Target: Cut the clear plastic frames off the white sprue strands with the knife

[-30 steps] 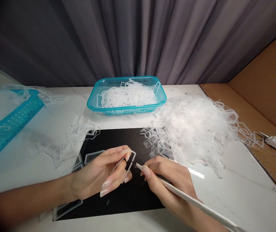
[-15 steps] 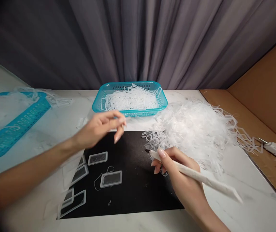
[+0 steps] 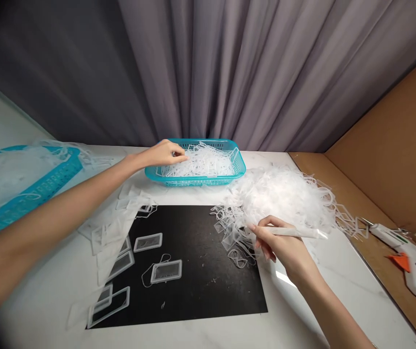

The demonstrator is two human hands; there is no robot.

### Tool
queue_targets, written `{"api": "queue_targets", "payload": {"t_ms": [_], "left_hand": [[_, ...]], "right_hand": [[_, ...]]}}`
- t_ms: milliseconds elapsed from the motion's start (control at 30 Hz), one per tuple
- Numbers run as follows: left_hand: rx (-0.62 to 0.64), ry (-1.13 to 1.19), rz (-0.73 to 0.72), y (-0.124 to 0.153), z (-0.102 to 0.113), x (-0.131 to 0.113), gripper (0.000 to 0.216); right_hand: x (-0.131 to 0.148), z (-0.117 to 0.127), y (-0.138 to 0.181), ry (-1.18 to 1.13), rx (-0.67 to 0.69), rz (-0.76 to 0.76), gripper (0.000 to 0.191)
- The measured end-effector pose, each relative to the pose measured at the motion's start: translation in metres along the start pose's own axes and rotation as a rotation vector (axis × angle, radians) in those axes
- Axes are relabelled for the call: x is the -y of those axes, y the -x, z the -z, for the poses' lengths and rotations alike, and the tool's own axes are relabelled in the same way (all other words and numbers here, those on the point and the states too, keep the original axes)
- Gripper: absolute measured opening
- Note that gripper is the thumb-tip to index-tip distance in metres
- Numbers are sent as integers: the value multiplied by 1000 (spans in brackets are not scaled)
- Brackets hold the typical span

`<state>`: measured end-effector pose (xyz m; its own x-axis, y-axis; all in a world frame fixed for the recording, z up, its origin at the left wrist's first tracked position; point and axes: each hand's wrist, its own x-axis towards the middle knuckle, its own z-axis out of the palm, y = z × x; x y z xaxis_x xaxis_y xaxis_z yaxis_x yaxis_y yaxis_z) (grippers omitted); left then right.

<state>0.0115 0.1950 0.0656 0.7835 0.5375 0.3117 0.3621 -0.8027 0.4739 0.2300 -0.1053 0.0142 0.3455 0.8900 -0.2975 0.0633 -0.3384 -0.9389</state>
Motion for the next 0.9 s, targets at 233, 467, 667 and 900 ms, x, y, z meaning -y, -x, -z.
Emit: {"api": "queue_targets", "payload": {"t_ms": [233, 467, 667, 900], "left_hand": [[-145, -249, -25, -4, 2, -14, 8], [-48, -222, -359, 33, -61, -94, 22], [296, -111, -646, 71, -137, -145, 42], [398, -60, -490, 62, -149, -135, 46]], "right_hand": [[-16, 20, 19, 289, -158, 268, 27], [-49, 25, 25, 749, -226, 937, 16], [-55, 13, 9, 1041, -81, 1120, 19], [-54, 8, 15, 1111, -56, 997, 19]]}}
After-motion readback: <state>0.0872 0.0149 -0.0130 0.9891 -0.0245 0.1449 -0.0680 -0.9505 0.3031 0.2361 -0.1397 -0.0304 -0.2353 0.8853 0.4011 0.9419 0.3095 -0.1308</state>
